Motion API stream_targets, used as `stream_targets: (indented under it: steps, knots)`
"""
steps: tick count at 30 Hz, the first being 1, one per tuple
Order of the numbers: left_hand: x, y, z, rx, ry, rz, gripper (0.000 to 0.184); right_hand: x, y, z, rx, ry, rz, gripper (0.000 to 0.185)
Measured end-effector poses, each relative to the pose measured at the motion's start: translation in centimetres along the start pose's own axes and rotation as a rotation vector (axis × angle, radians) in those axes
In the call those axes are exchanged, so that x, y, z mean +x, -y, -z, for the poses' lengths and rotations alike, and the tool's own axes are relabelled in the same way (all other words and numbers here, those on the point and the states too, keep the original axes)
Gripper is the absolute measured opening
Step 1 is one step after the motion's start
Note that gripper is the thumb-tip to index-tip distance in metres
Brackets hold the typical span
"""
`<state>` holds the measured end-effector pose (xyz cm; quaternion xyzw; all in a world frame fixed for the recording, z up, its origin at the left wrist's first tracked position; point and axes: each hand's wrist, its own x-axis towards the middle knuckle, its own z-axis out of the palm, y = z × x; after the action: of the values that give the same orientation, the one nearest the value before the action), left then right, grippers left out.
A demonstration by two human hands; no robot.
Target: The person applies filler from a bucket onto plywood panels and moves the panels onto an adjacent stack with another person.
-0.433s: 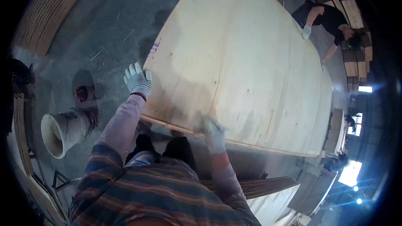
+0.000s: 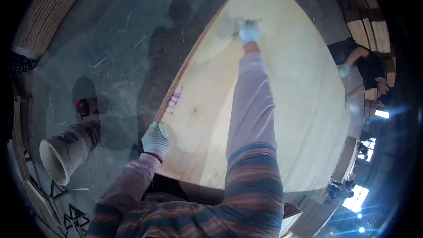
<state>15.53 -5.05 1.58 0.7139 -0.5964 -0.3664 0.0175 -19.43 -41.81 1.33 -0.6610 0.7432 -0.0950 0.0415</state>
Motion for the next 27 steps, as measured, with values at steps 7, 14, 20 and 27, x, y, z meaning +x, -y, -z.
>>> stream_targets:
  steps: [7,14,20,27]
  knots:
    - [0.3,2.3,-1.5,0.01,0.022,-0.189,0.034,-15.6,11.3,3.9,0.58,0.466,0.041,0.035]
    - [3.7,15.7,-2.6,-1.44,0.33,0.58,0.065,-50.4,23.1,2.3,0.316,0.234,0.274,0.035]
    - [5.1,36.6,-2.5,-0.573,0.312,0.133,0.053,-60.8,31.4,0.4,0.196,0.111,-0.254,0.028]
    - [10.9,50.2,5.5,0.328,0.399,-0.574,0.046,-54.3,26.9,2.1,0.897,-0.348,-0.548,0.024]
